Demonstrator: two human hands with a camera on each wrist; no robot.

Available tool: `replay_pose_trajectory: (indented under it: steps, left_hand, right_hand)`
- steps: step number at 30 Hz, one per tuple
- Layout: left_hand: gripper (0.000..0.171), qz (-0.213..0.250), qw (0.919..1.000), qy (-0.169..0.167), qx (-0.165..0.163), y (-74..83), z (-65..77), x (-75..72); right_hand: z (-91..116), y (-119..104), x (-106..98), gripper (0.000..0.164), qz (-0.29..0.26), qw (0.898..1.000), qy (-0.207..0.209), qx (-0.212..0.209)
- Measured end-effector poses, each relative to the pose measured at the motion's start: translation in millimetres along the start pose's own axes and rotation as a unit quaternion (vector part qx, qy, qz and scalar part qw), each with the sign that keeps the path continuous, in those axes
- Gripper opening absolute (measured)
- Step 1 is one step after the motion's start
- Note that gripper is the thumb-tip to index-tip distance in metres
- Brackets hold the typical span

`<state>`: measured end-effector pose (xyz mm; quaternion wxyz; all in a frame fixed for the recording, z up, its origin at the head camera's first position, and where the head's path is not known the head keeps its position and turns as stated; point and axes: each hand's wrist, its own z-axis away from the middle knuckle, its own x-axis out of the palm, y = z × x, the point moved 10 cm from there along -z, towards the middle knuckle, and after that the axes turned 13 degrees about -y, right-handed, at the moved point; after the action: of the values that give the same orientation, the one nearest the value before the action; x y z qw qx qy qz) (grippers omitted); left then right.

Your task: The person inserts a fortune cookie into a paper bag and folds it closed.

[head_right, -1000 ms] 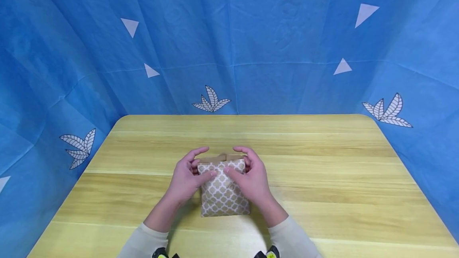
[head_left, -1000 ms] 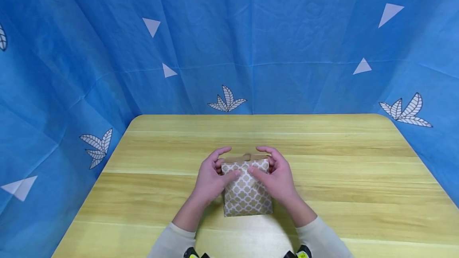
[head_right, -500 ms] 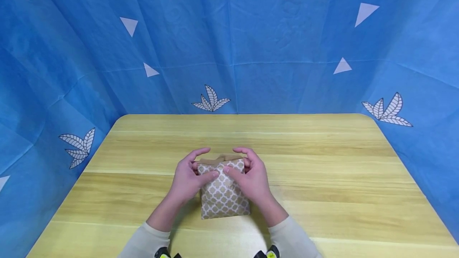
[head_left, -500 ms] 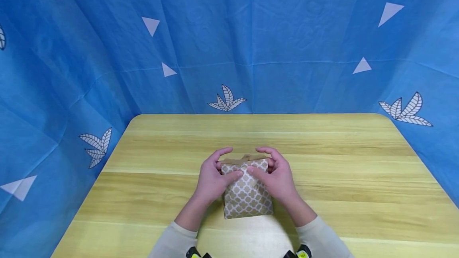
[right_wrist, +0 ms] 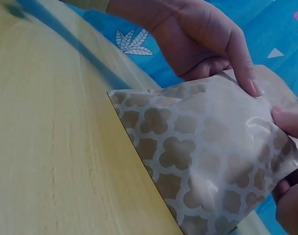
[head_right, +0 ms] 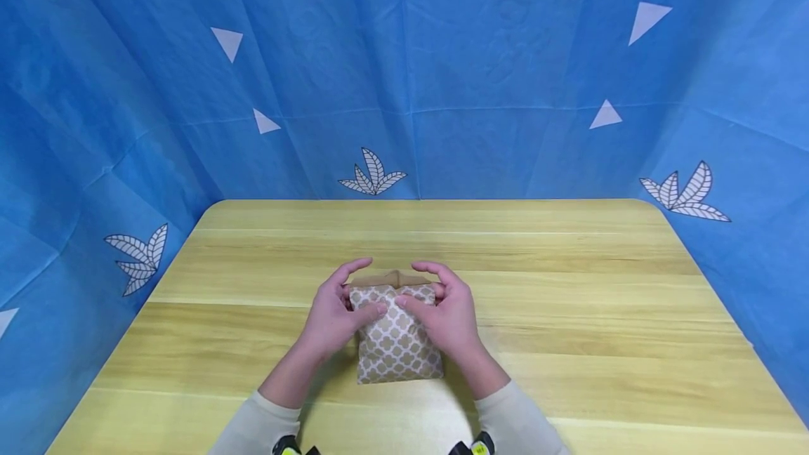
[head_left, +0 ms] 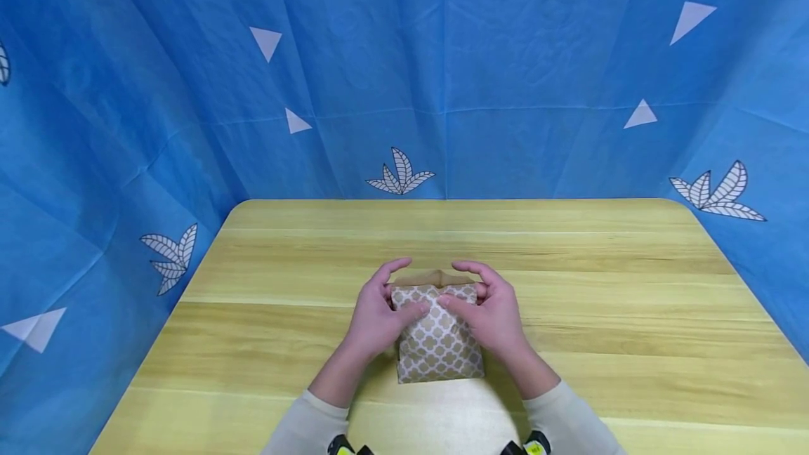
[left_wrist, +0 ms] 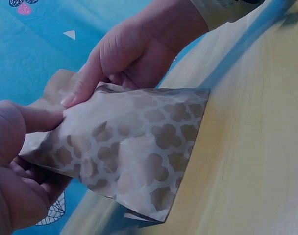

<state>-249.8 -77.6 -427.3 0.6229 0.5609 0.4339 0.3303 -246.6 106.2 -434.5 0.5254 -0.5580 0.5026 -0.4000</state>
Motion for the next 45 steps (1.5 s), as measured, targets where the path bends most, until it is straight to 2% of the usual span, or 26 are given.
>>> replay_pose_trajectory:
  steps: [4,10,14,19,24,33,40,45]
  left_hand:
    - [0.073,-0.029,0.9995,0.006,-0.008,-1.4,0.5,-1.4]
    - [0.071,0.002,0.9996,0.021,-0.017,-5.8,0.7,-4.5]
    - [0.068,0.011,0.9995,0.025,-0.013,-6.0,1.1,-5.0]
    - [0.067,0.035,0.9992,0.02,-0.001,-3.8,-0.1,-1.4]
    - [0.066,0.007,0.9989,0.046,-0.009,-3.2,-0.4,-1.4]
    - [0.061,0.017,0.9975,0.068,0.0,-2.8,0.3,-1.1]
    - [0.063,0.012,0.9967,0.08,-0.009,-4.7,0.5,-3.2]
    - [0.071,0.021,0.9968,0.068,-0.038,-12.2,0.1,-0.2]
  right_hand:
    - [0,-2,0,0.051,-0.008,1.0,-0.002,-0.005]
    - [-1,3,10,0.055,-0.064,0.996,-0.065,0.009]
    - [-1,3,13,0.057,-0.076,0.993,-0.092,0.006]
    - [-1,3,12,0.054,-0.067,0.995,-0.08,-0.001]
    - [-1,2,11,0.052,-0.058,0.996,-0.064,-0.006]
    - [1,2,12,0.054,-0.088,0.993,-0.081,-0.016]
    - [0,0,8,0.049,-0.061,0.995,-0.08,-0.025]
    - [0,0,3,0.047,-0.038,0.997,-0.056,-0.02]
